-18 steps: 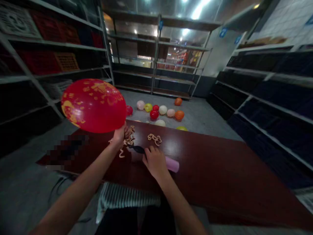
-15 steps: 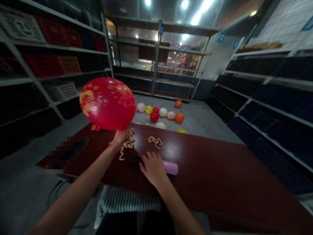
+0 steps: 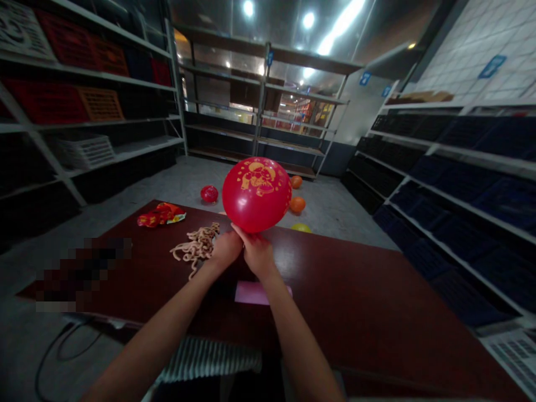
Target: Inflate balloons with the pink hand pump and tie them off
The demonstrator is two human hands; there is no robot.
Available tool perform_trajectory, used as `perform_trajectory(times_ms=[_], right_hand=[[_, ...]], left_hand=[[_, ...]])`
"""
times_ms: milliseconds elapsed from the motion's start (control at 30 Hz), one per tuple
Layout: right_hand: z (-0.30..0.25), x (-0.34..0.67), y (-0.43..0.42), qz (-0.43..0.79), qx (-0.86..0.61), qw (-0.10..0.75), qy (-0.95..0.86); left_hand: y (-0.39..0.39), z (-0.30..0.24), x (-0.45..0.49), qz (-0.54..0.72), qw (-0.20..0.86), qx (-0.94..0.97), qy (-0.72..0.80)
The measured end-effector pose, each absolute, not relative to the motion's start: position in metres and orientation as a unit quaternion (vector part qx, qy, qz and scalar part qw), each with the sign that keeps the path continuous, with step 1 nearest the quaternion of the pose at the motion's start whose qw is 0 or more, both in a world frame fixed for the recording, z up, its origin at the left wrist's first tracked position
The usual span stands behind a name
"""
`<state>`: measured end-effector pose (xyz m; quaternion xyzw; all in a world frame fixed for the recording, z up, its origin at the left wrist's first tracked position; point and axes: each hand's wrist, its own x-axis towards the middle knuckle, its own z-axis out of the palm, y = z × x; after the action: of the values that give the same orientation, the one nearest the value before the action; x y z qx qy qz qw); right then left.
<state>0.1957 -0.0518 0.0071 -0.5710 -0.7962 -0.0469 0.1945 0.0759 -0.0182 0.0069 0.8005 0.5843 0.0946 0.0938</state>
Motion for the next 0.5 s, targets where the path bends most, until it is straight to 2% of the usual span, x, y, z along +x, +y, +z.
perform_trajectory(times_ms=[267, 400, 500], right_hand=[[-0.012, 0.238, -0.044, -0.070, -0.586, 0.197, -0.783], [-0.015, 0.243, -0.051, 0.012, -0.569, 0.240, -0.786], [-0.016, 0.242, -0.051, 0.069, -0.585, 0.237, -0.772]], left_hand=[[-0.005, -0.008, 0.067, 0.098, 0.060, 0.863, 0.491], [-0.004, -0.010, 0.063, 0.097, 0.036, 0.894, 0.437], [-0.005, -0.009, 0.066, 0.083, 0.016, 0.902, 0.423]])
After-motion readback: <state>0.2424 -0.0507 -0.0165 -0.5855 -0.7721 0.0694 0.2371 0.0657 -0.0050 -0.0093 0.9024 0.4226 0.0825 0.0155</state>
